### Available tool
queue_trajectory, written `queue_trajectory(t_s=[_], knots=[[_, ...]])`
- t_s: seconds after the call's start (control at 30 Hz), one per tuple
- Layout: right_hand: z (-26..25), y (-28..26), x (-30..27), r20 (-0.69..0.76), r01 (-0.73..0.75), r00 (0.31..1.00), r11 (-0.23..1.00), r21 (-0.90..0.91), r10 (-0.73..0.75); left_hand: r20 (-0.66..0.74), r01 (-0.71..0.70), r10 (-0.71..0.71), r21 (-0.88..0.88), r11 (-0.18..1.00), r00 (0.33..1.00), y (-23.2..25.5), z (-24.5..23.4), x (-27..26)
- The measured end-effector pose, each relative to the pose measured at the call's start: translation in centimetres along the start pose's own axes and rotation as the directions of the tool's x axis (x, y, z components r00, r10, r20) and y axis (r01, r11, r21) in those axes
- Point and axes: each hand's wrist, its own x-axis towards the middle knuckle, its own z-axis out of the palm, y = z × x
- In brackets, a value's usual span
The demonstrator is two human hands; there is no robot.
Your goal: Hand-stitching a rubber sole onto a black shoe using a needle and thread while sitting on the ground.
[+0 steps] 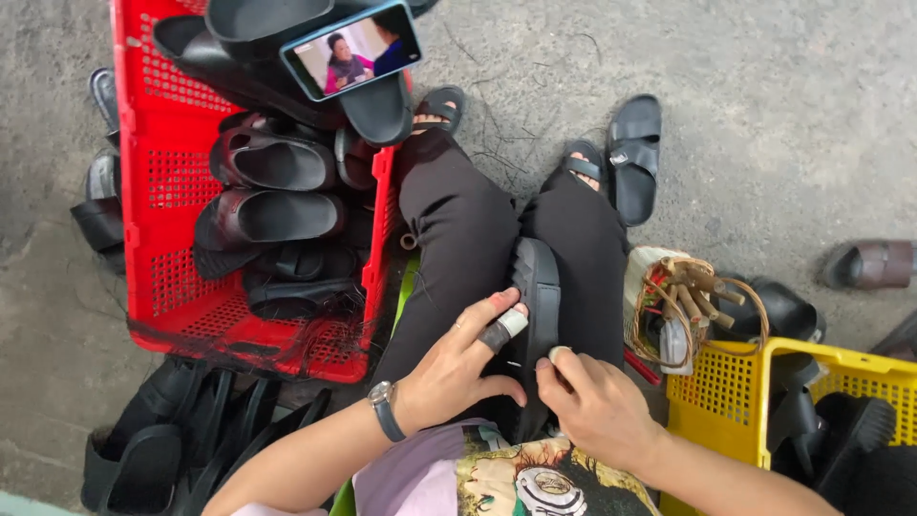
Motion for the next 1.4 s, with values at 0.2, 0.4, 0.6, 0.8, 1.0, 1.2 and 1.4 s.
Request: queue_trajectory(t_s=[0.2,0.4,0.6,0.8,1.0,1.2,1.4], knots=[[0.2,0.3,-1.8,-0.001,-0.19,0.98,0.944,0.27,0.198,-0.126,-0.013,0.04,0.208,0.978,0.991,2.4,-0.4,-1.5],[0.1,0.0,-1.9,-0.049,-0.219,0.968,0.926,0.307,0.246,0.408,0.522,-0.422,-0.829,0.2,0.81,1.4,0.2,-2.7],[-2.1,0.5,-1.9,0.053,-0.191,0.981,0.975,0.117,0.186,0.237,0.552,-0.501,-0.44,0.709,0.832,1.2,1.4,-2.1],[-4.1,3.5,-5.5,0.352,-0.174,0.892,0.934,-0.311,0.283,-0.115,0.081,-0.072,0.077,0.994,0.991,3.5,1.2,0.1],[-3.0,1.9,-4.2,0.151,-0.249,0.964,0.938,0.241,0.218,0.015,-0.304,0.308,0.22,0.927,0.951,3.6,1.0,0.3],[-2.6,1.9,-2.9,0.079,-0.362,0.931,0.883,0.298,0.356,-0.094,-0.262,0.307,0.329,0.907,0.947,3.8,1.8,-0.1],[-3.7,1.9,-2.0,0.038,-0.247,0.969,0.949,0.196,0.244,0.064,-0.395,0.398,0.333,0.856,0.915,3.5,1.8,0.3]])
